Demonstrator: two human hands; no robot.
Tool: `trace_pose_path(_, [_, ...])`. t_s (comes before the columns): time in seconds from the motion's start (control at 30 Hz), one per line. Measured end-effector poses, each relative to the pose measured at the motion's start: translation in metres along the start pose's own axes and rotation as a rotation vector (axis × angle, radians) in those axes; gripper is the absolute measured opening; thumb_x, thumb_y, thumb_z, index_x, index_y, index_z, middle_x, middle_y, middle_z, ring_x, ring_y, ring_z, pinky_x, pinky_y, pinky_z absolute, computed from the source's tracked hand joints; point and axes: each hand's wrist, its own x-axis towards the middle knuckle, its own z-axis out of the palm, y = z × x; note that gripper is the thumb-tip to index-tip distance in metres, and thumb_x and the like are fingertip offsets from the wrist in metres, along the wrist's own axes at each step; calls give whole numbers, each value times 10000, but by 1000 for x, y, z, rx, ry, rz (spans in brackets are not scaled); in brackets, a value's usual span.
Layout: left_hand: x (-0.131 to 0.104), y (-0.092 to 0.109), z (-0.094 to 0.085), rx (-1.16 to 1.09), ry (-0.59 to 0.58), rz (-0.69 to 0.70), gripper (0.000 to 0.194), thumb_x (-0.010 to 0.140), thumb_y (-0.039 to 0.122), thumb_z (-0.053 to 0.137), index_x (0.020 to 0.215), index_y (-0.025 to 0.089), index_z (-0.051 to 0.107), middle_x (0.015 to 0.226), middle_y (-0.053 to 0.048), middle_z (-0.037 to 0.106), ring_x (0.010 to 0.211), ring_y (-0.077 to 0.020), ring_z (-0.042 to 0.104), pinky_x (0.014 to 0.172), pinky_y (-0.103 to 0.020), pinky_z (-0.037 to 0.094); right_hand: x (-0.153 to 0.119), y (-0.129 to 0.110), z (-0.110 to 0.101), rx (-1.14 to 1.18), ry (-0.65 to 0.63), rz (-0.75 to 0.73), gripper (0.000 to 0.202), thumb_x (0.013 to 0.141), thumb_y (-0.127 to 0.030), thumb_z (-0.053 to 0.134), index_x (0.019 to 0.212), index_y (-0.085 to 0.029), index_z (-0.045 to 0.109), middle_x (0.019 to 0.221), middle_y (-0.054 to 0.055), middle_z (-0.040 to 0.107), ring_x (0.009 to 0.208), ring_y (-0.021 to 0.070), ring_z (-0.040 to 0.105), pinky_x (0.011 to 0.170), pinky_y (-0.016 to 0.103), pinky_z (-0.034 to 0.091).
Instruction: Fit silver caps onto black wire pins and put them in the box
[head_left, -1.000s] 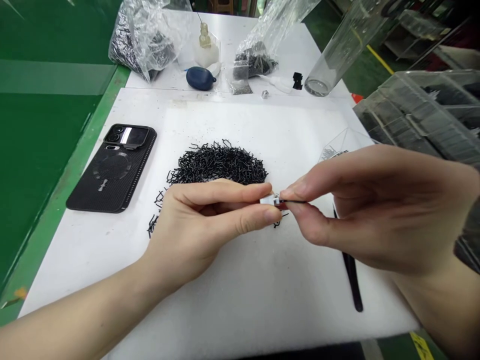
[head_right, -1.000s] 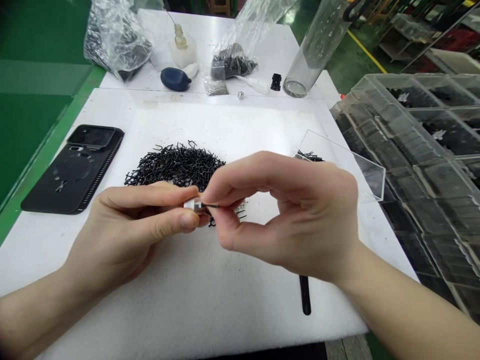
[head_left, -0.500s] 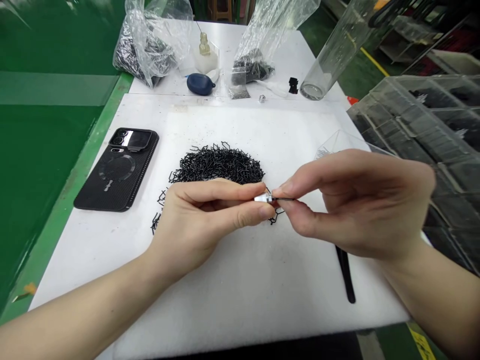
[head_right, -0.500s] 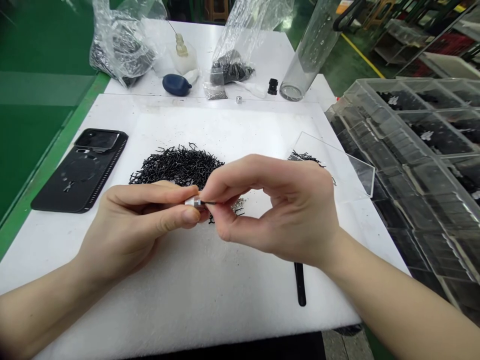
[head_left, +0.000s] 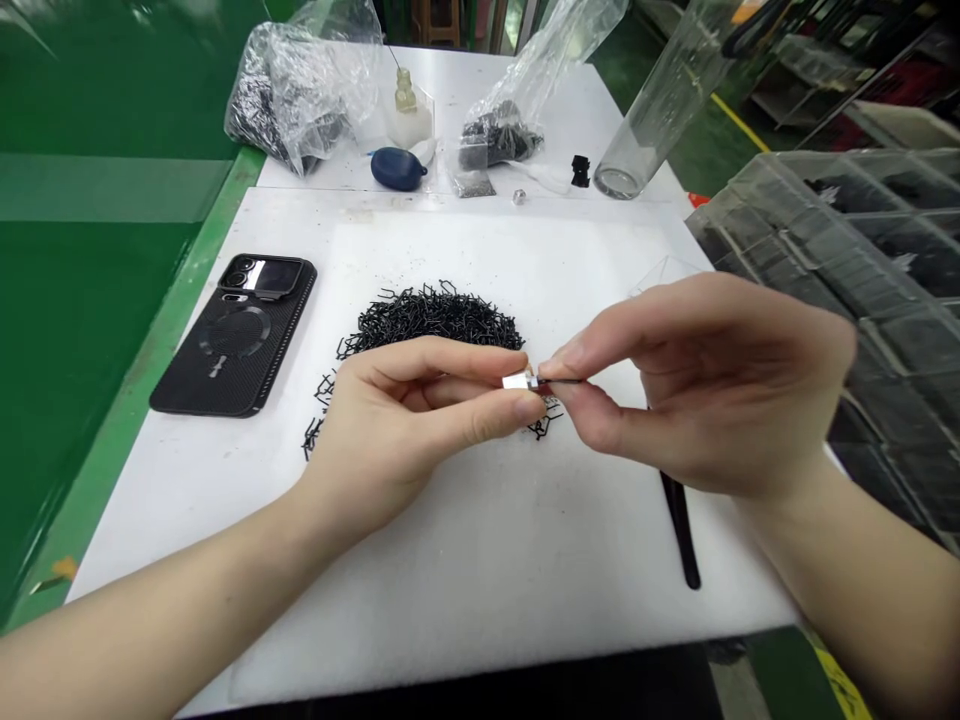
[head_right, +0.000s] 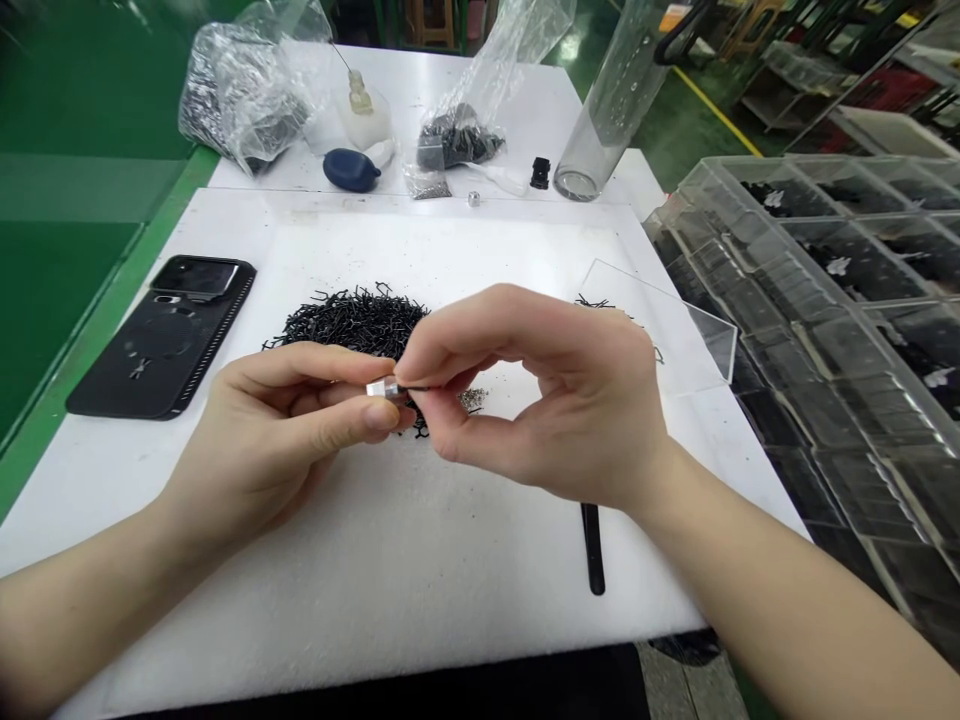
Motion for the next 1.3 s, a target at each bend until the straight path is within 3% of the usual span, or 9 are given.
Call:
trace_pose_path(0.2, [3, 0, -2, 52, 2, -10, 316, 741, 399, 1166, 947, 311, 944, 849, 0, 902, 771, -206, 870, 667, -291, 690, 5, -8, 2, -8, 51, 41, 384, 828, 19, 832, 988, -329, 853, 933, -35, 878, 781, 205, 851, 665, 341, 750])
trace_pose_path(0.37, [1, 2, -2, 134, 21, 138, 215, 935, 341, 1034, 1108, 443, 956, 940, 63, 874, 621, -105, 726, 538, -249, 570, 11, 1, -9, -15, 194, 75, 384, 815, 16, 887, 995, -321, 845, 927, -56, 856, 794, 179, 878, 663, 257, 749])
trace_pose_path(0.6, [-11, -17, -1, 724, -395, 485, 113, 1008, 158, 857, 1023, 262, 899, 986, -16, 910, 809, -162, 820, 690, -266, 611, 11, 9, -11, 38, 138, 137, 424, 838, 55, 823, 1028, -323, 860, 944, -49, 857, 820, 206, 874, 714, 314, 782])
trace_pose_path(0.7, [-16, -26, -5, 963, -449, 609, 164, 1056, 106, 739, 1028, 229, 844, 995, -25, 913, 808, -184, 799, 763, -318, 633, 8, 9, -8, 23, 125, 111, 422, 833, 50, 814, 1033, -319, 863, 915, -49, 845, 789, 202, 862, 658, 307, 749])
trace_pose_path(0.83, [-23, -20, -2, 1108, -395, 611, 120, 1080, 127, 735, 1035, 197, 822, 1124, -65, 898, 865, -177, 807, 767, -289, 647, 6, 10, -8, 35, 91, 116, 433, 838, 35, 818, 1053, -338, 866, 961, -69, 853, 811, 177, 864, 683, 283, 752])
trace_pose_path(0.9, [-26, -14, 1, 1082, -282, 666, 90, 1083, 208, 791, 1162, 190, 830, 1160, -78, 827, 879, -163, 766, 762, -288, 650, 5, 9, -9, 40, 83, 163, 390, 851, -18, 872, 1061, -346, 862, 1003, -70, 858, 845, 176, 863, 720, 287, 764])
trace_pose_path(0.97, [-27, -9, 3, 1002, -155, 739, 235, 1077, 256, 823, 1304, 194, 821, 1104, -58, 720, 879, -154, 693, 743, -302, 636, 4, 6, -10, 44, 78, 210, 337, 879, -71, 901, 1068, -346, 857, 1019, -61, 856, 867, 175, 859, 753, 293, 768])
trace_pose_path(1.07, [-27, -6, 3, 886, -41, 739, 327, 1109, 199, 758, 1431, 225, 812, 1044, -27, 611, 929, -152, 610, 713, -295, 566, 4, 4, -10, 56, 60, 213, 321, 903, -75, 890, 1072, -345, 851, 995, -47, 852, 874, 180, 858, 755, 307, 760])
trace_pose_path(1.3, [-27, -6, -6, 622, -146, 549, 405, 1233, 345, 656, 1626, 354, 756, 1087, -23, 606, 1047, -143, 575, 772, -222, 576, 4, 3, -9, 52, 45, 217, 330, 899, -94, 912, 1072, -367, 849, 1002, -47, 847, 880, 193, 846, 762, 346, 750])
